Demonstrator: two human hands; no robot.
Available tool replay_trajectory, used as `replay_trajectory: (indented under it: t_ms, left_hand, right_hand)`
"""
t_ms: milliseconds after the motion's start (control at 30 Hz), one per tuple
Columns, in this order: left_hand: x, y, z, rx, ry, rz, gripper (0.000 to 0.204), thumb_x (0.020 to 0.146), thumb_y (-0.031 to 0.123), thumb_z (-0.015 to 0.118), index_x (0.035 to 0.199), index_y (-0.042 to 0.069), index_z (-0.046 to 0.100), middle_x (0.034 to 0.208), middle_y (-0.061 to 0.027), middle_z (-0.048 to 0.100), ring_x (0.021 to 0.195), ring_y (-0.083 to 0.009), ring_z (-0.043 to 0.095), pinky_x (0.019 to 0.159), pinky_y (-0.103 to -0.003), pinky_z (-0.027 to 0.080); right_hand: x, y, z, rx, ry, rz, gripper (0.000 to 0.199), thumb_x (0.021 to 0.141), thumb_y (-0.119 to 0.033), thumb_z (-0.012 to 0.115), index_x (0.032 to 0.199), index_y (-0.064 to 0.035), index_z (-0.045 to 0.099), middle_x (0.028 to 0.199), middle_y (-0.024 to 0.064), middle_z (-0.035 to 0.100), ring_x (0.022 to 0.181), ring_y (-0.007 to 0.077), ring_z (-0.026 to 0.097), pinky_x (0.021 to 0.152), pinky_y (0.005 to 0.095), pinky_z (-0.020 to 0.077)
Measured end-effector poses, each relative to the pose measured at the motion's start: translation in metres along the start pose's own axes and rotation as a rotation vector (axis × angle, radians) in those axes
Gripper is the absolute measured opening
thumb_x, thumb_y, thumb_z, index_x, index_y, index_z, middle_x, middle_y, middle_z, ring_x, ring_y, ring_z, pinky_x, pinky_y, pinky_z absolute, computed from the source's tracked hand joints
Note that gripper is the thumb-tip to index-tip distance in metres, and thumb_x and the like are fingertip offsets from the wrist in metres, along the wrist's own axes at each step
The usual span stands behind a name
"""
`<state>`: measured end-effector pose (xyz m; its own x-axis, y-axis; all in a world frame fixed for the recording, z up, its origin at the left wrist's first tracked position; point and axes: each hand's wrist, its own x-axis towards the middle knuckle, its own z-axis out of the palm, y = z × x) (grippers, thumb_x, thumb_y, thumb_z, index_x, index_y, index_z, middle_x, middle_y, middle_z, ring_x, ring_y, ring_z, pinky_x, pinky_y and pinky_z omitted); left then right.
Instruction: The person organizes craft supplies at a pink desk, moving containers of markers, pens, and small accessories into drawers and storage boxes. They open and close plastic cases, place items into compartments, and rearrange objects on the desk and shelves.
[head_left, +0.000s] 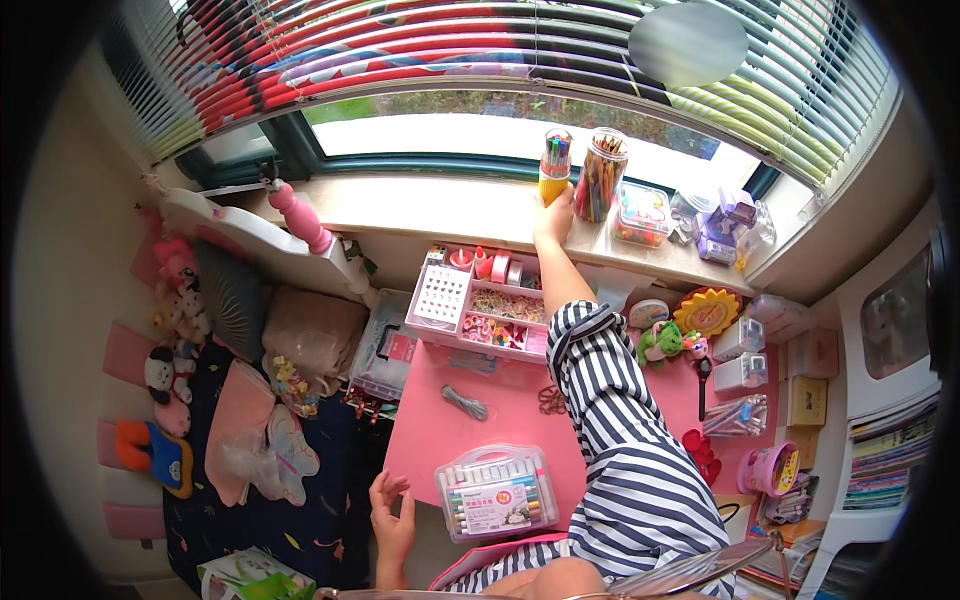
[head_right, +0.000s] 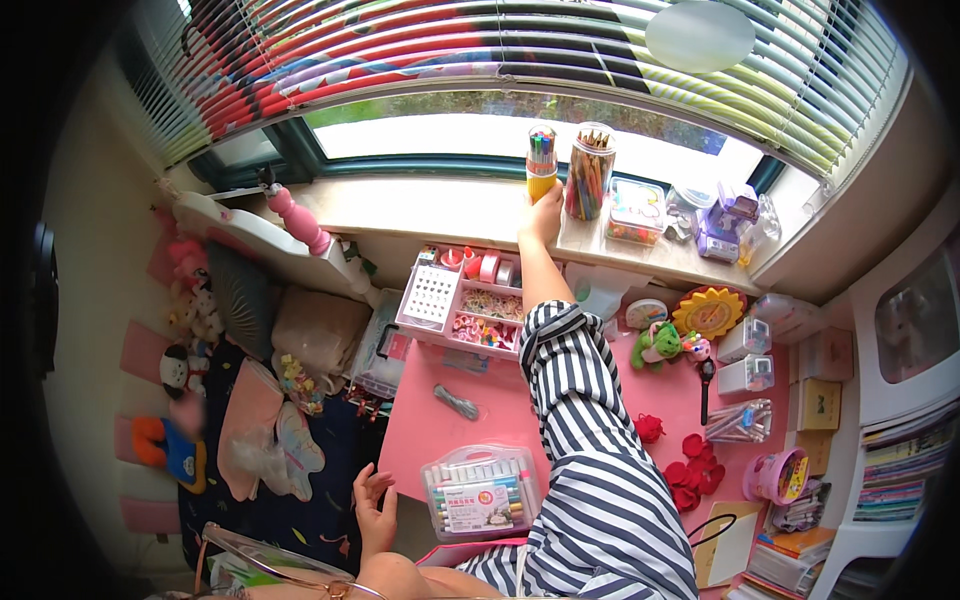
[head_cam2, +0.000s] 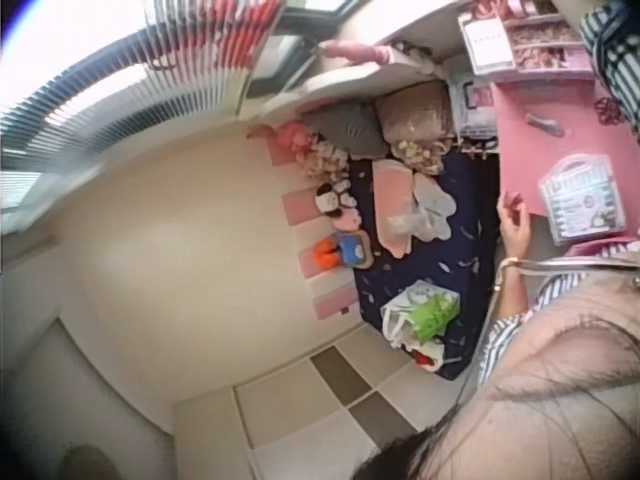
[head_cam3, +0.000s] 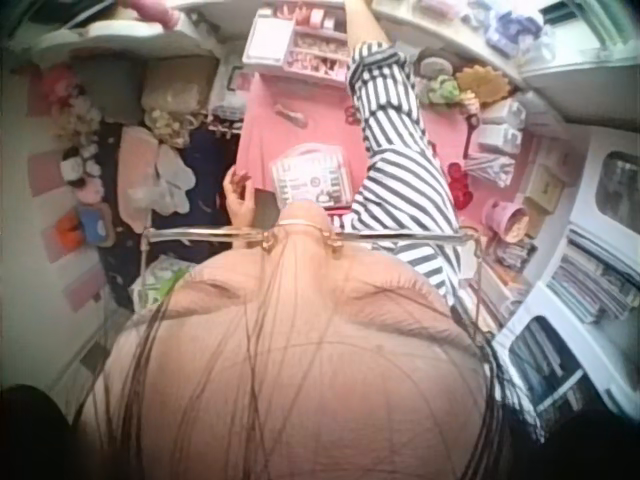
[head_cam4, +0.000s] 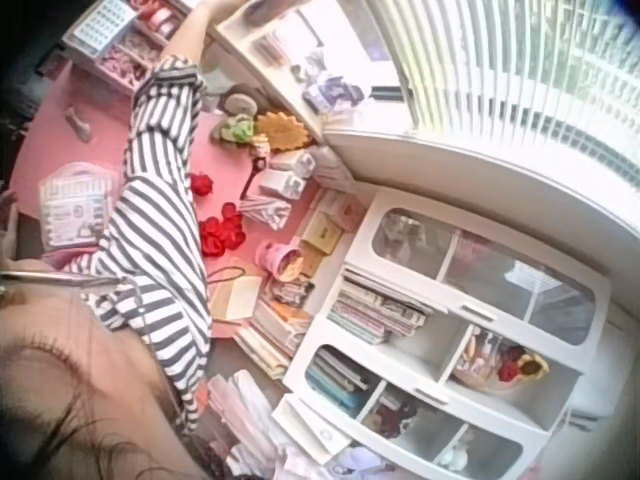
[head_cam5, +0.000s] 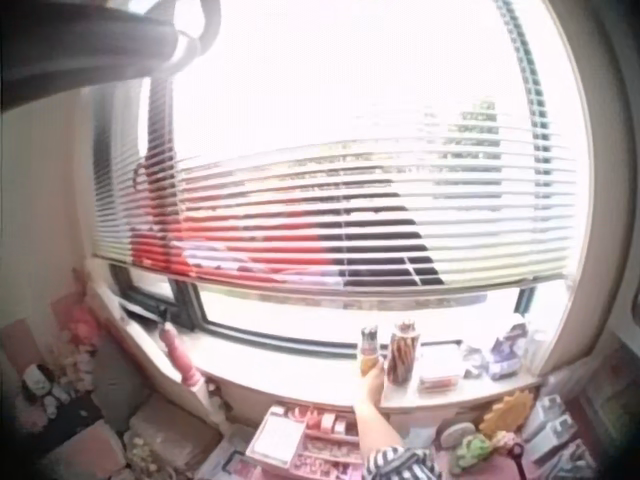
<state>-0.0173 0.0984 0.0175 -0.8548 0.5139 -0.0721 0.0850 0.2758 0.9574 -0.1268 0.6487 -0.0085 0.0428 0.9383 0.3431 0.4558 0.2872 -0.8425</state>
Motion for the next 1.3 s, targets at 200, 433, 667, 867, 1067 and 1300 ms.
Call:
replay_trajectory:
  t_ms: [200,433,667,867,1067,1300]
  left_hand:
    - [0.004,-0.006,-0.002,0.047,-0.062,0.03,0.047,0.086,-0.001,0.058,0.131,0.003,0.042,0.107,-0.0121,0.061,0.098,-0.0196,0.061,0.089,-0.032,0.046]
    - [0.006,-0.001,-0.001,0.046,-0.076,0.029,0.046,0.086,-0.001,0.058,0.13,0.003,0.044,0.107,-0.0115,0.061,0.097,-0.0194,0.061,0.088,-0.031,0.047]
    - [-0.009,0.003,-0.003,0.07,-0.038,0.0,0.045,0.086,-0.001,0.058,0.13,0.003,0.044,0.107,-0.0117,0.062,0.099,-0.0196,0.061,0.089,-0.031,0.047]
    - [-0.01,0.009,-0.004,0.12,-0.044,0.05,0.044,0.086,0.0,0.06,0.127,0.002,0.046,0.106,-0.0126,0.063,0.098,-0.0197,0.062,0.088,-0.03,0.047]
    - [0.0,0.029,-0.005,0.126,-0.135,0.171,0.04,0.087,0.003,0.059,0.126,0.002,0.049,0.107,-0.013,0.064,0.101,-0.0203,0.062,0.087,-0.03,0.046]
    - [0.017,0.071,0.05,0.06,-0.378,0.367,0.035,0.088,0.001,0.058,0.123,0.0,0.052,0.108,-0.0123,0.063,0.103,-0.0186,0.06,0.09,-0.029,0.046]
  right_hand:
    - [-0.03,0.005,-0.01,0.004,-0.057,-0.124,0.057,0.075,-0.014,0.07,0.123,-0.0047,0.041,0.132,0.0224,0.041,0.121,0.0381,0.043,0.101,0.0462,0.0363]
    - [-0.027,0.004,-0.004,-0.341,-0.272,-0.143,0.069,0.08,-0.04,0.058,0.142,-0.0178,0.039,0.149,0.0314,0.009,0.137,0.0437,0.017,0.114,0.0464,0.016]
    - [-0.017,0.005,0.0,-0.434,-0.319,-0.114,0.072,0.081,-0.042,0.057,0.144,-0.0162,0.035,0.15,0.0304,0.006,0.139,0.0418,0.014,0.115,0.0435,0.0122]
    - [-0.057,-0.019,-0.07,0.171,-0.573,-0.221,0.054,0.083,-0.03,0.063,0.123,0.0046,0.052,0.125,0.0236,0.055,0.121,0.0303,0.05,0.102,0.0382,0.0384]
    - [-0.135,-0.17,-0.314,1.337,-1.429,-0.545,0.015,0.091,-0.004,0.052,0.084,0.0024,0.064,0.093,0.0152,0.065,0.086,0.026,0.062,0.077,0.0409,0.0521]
    - [-0.139,-0.211,-0.475,1.543,-1.635,-0.892,0.021,0.091,-0.002,0.05,0.078,0.0033,0.066,0.09,0.0226,0.066,0.086,0.0317,0.066,0.079,0.042,0.0543]
